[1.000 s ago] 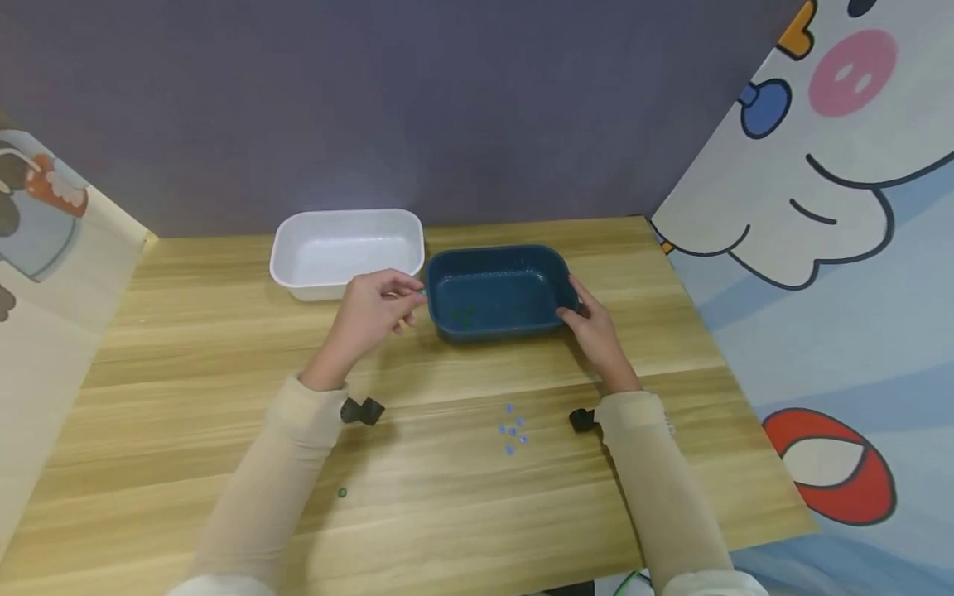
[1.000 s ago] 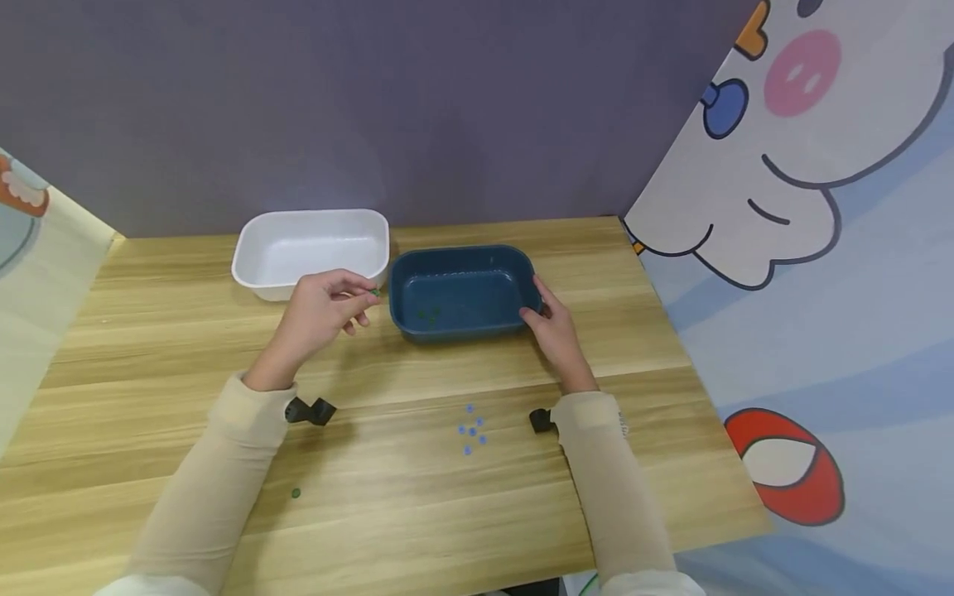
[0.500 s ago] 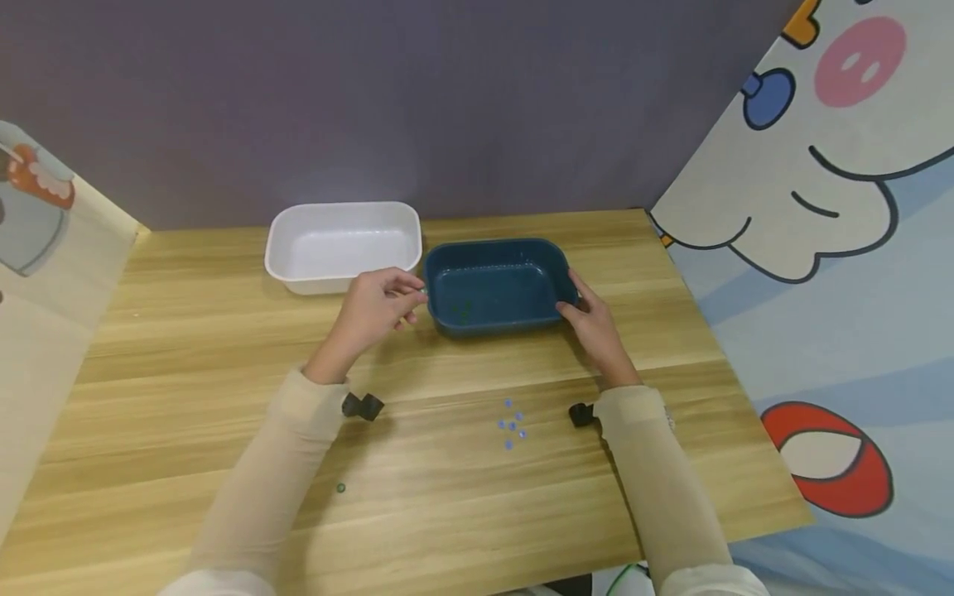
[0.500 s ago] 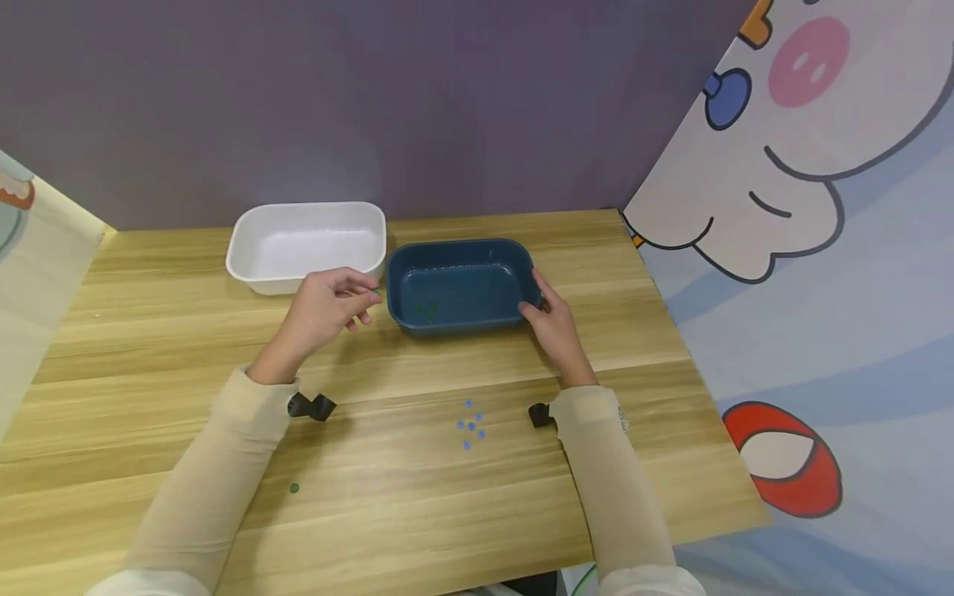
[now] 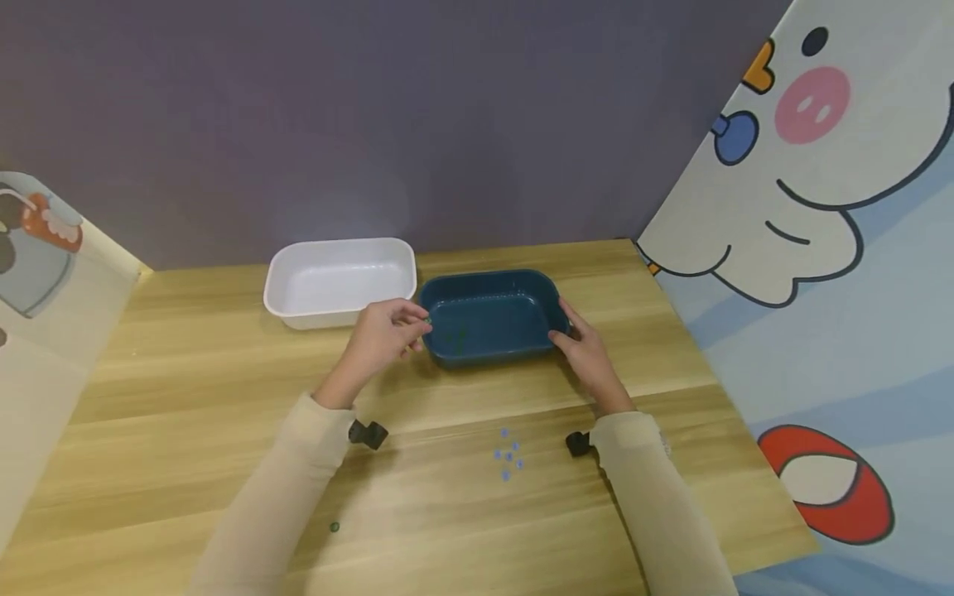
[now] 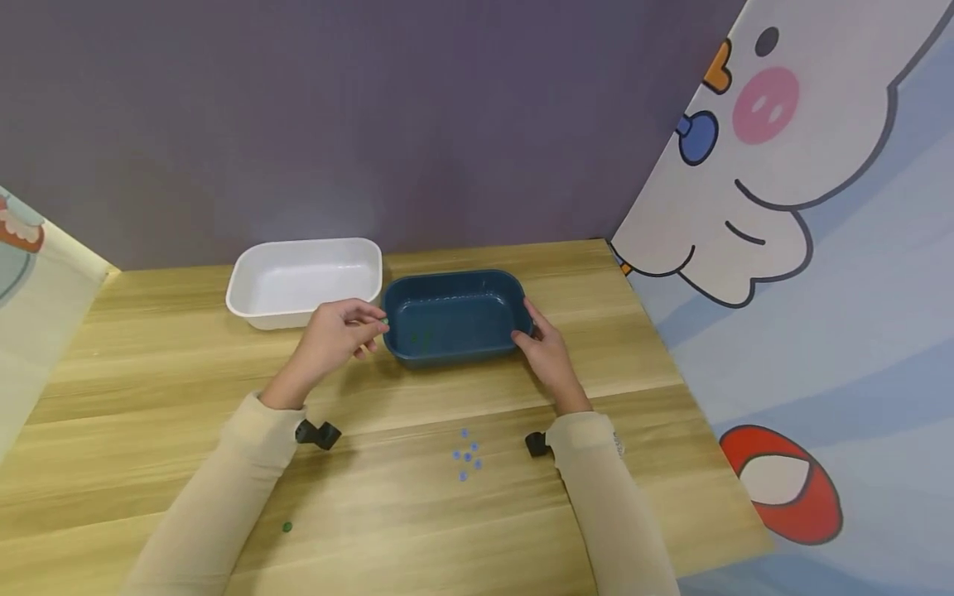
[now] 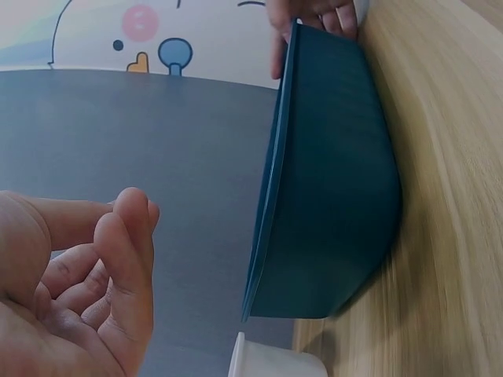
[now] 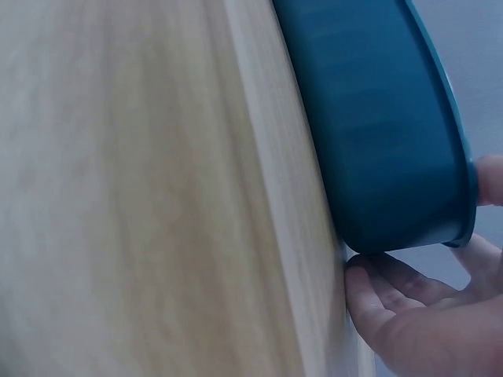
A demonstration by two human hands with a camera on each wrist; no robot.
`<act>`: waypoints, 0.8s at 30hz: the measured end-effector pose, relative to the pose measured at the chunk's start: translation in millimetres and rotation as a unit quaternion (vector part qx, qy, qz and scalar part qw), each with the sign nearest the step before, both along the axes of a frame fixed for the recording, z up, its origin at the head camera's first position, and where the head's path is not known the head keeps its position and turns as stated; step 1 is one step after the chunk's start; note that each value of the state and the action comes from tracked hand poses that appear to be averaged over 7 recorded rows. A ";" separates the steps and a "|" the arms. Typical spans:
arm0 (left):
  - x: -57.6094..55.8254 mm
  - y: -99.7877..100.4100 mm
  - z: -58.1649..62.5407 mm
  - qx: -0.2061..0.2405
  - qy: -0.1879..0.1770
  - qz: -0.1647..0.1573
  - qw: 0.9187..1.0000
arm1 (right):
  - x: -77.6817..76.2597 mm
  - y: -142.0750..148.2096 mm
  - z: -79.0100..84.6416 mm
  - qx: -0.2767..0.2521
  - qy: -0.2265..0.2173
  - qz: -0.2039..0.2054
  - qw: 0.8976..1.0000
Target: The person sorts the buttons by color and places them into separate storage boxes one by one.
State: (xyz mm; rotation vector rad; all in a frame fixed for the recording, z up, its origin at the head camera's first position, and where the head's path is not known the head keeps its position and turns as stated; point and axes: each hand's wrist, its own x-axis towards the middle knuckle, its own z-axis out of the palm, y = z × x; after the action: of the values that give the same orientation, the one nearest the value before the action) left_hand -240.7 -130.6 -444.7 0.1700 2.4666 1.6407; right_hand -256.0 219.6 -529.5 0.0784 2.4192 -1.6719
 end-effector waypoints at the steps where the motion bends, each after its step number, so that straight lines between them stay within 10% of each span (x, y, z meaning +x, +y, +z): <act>1: 0.9 0.6 -1.0 0.000 -0.001 0.000 1.000 | 1.3 -0.2 -1.3 0.000 0.001 0.000 1.000; 24: -8.4 16.8 -11.2 0.004 -0.012 0.007 1.000 | 2.9 -0.6 -2.1 -0.012 0.002 -0.008 1.000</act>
State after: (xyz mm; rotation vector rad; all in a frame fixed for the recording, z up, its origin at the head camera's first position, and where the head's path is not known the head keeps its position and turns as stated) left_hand -249.2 -113.8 -455.9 0.1338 2.4488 1.6479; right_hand -253.1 219.0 -531.6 0.0910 2.4072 -1.7095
